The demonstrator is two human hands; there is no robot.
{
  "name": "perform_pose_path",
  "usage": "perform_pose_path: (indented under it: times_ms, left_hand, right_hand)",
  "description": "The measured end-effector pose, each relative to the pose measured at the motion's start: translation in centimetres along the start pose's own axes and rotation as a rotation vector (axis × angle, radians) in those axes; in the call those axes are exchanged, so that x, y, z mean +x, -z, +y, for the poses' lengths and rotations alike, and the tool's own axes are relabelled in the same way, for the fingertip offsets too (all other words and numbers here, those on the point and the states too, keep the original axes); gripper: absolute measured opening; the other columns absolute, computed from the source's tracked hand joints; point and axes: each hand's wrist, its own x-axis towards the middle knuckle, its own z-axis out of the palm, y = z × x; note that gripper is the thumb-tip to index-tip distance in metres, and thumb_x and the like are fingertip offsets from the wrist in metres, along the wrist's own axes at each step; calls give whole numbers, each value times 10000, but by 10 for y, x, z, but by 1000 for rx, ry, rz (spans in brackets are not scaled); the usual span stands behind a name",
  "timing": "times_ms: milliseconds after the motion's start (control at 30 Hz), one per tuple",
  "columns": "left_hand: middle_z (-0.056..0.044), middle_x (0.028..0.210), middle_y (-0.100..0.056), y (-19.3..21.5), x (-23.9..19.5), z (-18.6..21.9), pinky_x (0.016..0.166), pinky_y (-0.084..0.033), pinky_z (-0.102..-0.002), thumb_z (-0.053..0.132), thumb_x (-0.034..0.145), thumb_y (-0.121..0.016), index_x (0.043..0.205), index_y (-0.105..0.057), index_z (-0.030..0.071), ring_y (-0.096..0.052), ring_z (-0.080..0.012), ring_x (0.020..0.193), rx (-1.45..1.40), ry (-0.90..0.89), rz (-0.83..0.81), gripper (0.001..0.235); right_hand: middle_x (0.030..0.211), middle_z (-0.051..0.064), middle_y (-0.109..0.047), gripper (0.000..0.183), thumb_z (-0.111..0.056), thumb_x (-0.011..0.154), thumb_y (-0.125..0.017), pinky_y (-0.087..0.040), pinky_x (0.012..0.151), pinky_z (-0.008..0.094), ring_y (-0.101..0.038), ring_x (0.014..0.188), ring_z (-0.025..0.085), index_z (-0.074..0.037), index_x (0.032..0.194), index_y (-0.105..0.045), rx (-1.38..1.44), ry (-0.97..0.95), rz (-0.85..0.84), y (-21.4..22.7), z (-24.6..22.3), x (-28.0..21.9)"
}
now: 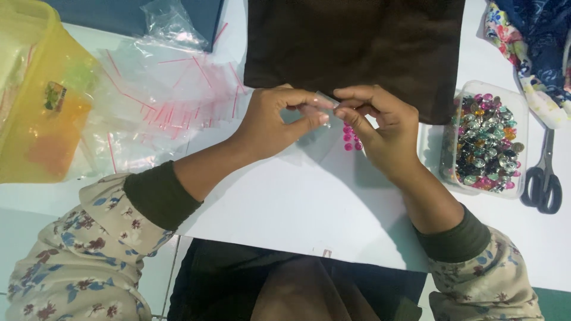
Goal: Sorting pink buttons from a container and placing them into small plastic bags
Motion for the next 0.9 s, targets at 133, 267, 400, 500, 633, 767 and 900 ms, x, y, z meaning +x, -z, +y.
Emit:
perform_pose_path:
  times_ms: [133, 267, 400, 500, 633, 767, 900]
  left_hand:
    - [-70, 806, -761, -1, 2, -7, 764, -516, -321, 126, 951, -773, 1012, -791, 104, -702, -212, 789, -16, -67, -43, 67]
    - [-53, 753, -740, 0, 0, -9, 757, -524, -313, 115, 904, -816, 944, -790, 86, -692, -210, 769, 15, -60, -13, 56]
    - [-10, 683, -698, 0, 0, -10, 733, -508, -284, 162, 824, -894, 869, -785, 122, -657, -167, 725, 61, -70, 26, 125]
    - [-22, 614, -563, 2, 0, -7, 673, -482, -303, 169, 767, -938, 789, -722, 88, -581, -182, 658, 46, -75, 65, 232]
    - [1, 567, -522, -3, -2, -21, 624, -471, -284, 82, 739, -909, 705, -659, 102, -574, -187, 626, 130, -114, 110, 253]
    - [29, 539, -519, -5, -2, -11, 593, -457, -282, 96, 716, -901, 655, -596, 143, -549, -172, 601, 171, -161, 101, 315]
    - [21, 560, -506, -5, -1, -11, 644, -469, -330, 190, 776, -893, 683, -583, 147, -549, -217, 629, 189, -304, 62, 326]
  right_hand:
    - [831, 176, -709, 182, 63, 927, -787, -574, 712, 390, -695, 761, 326, 58, 1106, -755, -116, 186, -12, -3, -4, 1]
    - [853, 141, -726, 174, 33, 941, -796, -581, 750, 382, -692, 776, 313, 34, 1111, -761, -134, 208, -21, -4, -5, 0]
    - [907, 150, -733, 112, -30, 1001, -752, -557, 770, 425, -666, 806, 332, 14, 1103, -763, -184, 302, 15, -3, -14, 3]
    - [992, 173, -735, 87, -37, 1017, -720, -541, 824, 498, -681, 918, 423, 18, 1077, -753, -193, 400, 6, -2, -25, 7]
    - [1059, 131, -736, 107, -131, 994, -755, -514, 913, 482, -656, 998, 393, -32, 1032, -772, -254, 474, -25, -6, -21, 1]
    - [958, 109, -752, 125, -96, 925, -812, -550, 840, 433, -671, 868, 353, -34, 1027, -776, -272, 453, -53, -11, -14, -7]
    - [861, 135, -732, 213, -118, 846, -887, -540, 704, 442, -653, 800, 374, -8, 959, -744, -276, 321, -75, -9, -24, -4]
